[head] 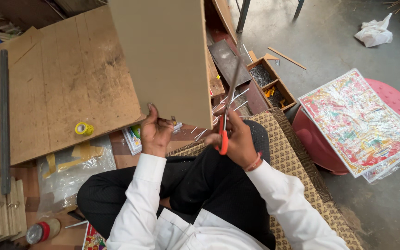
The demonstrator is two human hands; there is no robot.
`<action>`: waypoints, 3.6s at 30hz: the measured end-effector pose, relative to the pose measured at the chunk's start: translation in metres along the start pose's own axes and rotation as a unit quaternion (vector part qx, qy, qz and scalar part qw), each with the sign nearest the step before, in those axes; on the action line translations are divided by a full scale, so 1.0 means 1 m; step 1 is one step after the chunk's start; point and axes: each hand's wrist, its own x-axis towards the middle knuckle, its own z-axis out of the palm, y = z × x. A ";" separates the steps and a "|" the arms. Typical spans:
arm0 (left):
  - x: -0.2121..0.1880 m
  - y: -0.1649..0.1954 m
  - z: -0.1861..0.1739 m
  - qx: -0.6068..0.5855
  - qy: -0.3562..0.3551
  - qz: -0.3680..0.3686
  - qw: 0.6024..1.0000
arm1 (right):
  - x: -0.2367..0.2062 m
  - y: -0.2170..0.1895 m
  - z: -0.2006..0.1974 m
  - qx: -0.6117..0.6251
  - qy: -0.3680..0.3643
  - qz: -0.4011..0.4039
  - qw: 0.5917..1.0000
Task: The person sits on the floor and assembles decorative frames by cutting cardboard, placing printed images onto the cardboard, and securing them with yellow tape. The person uses scissors to trim the cardboard and tape, then flips the assembled unit to attach a metal stand to the back.
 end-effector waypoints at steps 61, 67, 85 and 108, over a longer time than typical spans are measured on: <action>-0.008 0.013 -0.026 0.019 -0.007 0.008 1.000 | 0.049 -0.036 0.005 -0.190 -0.064 -0.105 0.974; -0.014 0.013 -0.031 0.082 0.018 0.020 0.996 | 0.057 -0.059 0.011 -0.188 -0.001 -0.108 0.976; -0.025 0.031 -0.035 0.085 0.056 0.014 0.995 | 0.053 -0.017 -0.005 -0.214 0.057 -0.059 0.973; -0.038 0.038 -0.047 0.172 -0.102 0.034 0.979 | 0.061 -0.043 0.023 -0.099 -0.037 -0.167 0.980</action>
